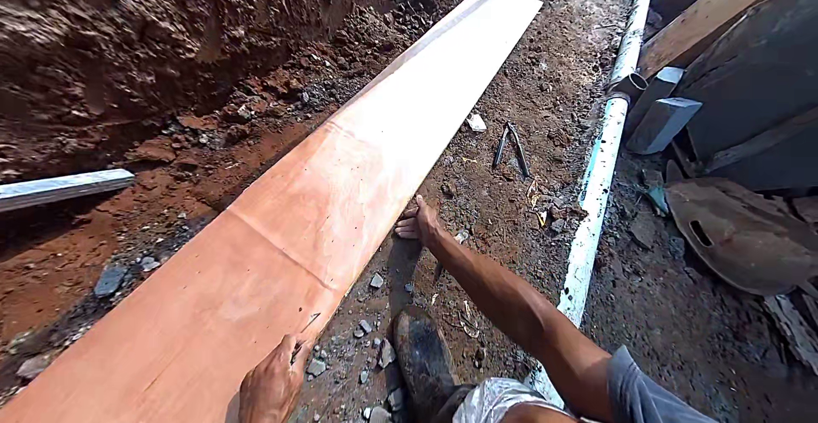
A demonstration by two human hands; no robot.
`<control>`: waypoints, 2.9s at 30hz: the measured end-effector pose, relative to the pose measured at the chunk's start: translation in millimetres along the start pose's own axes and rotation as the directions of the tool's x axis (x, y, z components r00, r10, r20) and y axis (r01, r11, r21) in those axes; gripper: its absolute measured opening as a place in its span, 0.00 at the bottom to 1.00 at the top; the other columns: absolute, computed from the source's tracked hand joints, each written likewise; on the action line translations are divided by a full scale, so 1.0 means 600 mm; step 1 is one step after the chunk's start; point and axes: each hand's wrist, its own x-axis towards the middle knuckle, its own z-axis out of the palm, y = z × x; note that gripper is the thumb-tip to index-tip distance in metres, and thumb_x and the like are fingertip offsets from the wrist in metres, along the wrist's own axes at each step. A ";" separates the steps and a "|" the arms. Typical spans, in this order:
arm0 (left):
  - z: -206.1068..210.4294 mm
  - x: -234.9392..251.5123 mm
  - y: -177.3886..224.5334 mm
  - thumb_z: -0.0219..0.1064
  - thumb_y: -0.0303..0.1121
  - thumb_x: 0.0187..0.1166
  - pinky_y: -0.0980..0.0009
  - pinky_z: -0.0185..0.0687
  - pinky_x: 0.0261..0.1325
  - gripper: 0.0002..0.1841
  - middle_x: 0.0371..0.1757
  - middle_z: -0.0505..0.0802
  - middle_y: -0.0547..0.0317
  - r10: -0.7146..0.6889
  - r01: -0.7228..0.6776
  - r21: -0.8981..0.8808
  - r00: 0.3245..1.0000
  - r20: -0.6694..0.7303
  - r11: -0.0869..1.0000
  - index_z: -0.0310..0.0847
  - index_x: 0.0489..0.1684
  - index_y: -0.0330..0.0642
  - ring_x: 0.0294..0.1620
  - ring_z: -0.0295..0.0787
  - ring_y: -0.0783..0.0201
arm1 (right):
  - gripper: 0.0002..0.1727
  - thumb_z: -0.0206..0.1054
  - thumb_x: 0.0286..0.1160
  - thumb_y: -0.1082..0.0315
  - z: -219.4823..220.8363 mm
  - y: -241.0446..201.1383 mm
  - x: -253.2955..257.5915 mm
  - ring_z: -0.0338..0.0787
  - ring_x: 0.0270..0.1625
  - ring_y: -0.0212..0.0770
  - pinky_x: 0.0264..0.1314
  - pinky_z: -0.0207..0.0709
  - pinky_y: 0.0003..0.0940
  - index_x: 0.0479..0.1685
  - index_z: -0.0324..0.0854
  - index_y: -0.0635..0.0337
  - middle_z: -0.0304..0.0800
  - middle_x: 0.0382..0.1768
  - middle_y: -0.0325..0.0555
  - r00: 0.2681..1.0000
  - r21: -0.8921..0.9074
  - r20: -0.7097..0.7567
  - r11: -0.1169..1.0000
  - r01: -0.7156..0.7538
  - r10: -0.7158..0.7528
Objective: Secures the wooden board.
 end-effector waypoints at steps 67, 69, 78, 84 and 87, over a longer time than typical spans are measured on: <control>0.033 -0.034 -0.020 0.76 0.39 0.77 0.39 0.85 0.52 0.35 0.52 0.95 0.37 -0.096 0.100 0.097 0.995 -0.040 0.990 0.71 0.84 0.36 0.46 0.95 0.38 | 0.39 0.34 0.87 0.30 0.061 0.063 0.031 0.73 0.83 0.49 0.78 0.70 0.66 0.87 0.58 0.44 0.74 0.80 0.47 0.912 0.763 0.270 0.647 -0.007 -0.308; 0.026 -0.032 -0.018 0.75 0.39 0.78 0.37 0.84 0.55 0.36 0.54 0.95 0.36 -0.118 0.118 0.085 0.993 -0.006 0.989 0.69 0.86 0.37 0.48 0.95 0.36 | 0.38 0.35 0.88 0.31 0.061 0.066 0.032 0.73 0.82 0.49 0.78 0.70 0.65 0.87 0.58 0.44 0.74 0.79 0.47 0.919 0.755 0.254 0.656 0.006 -0.301; 0.011 -0.017 -0.010 0.69 0.42 0.83 0.39 0.83 0.57 0.39 0.55 0.94 0.34 -0.150 0.129 0.149 0.978 0.143 0.980 0.57 0.93 0.40 0.50 0.94 0.35 | 0.40 0.35 0.85 0.28 0.066 0.063 0.022 0.71 0.85 0.50 0.78 0.68 0.69 0.88 0.57 0.41 0.72 0.82 0.45 0.931 0.721 0.251 0.692 0.003 -0.265; 0.009 -0.018 -0.008 0.68 0.43 0.84 0.39 0.81 0.62 0.39 0.59 0.93 0.37 -0.206 0.184 0.138 0.966 0.160 0.973 0.55 0.94 0.45 0.55 0.93 0.36 | 0.41 0.31 0.87 0.29 0.076 0.070 0.021 0.72 0.84 0.49 0.80 0.68 0.66 0.89 0.57 0.45 0.72 0.82 0.46 0.921 0.722 0.220 0.689 0.067 -0.320; 0.006 -0.014 -0.006 0.68 0.42 0.84 0.39 0.79 0.67 0.39 0.62 0.92 0.37 -0.235 0.212 0.133 0.954 0.187 0.968 0.54 0.95 0.47 0.60 0.91 0.36 | 0.40 0.34 0.88 0.31 0.082 0.069 0.017 0.73 0.84 0.48 0.81 0.69 0.65 0.89 0.57 0.46 0.73 0.82 0.46 0.937 0.706 0.163 0.700 0.107 -0.308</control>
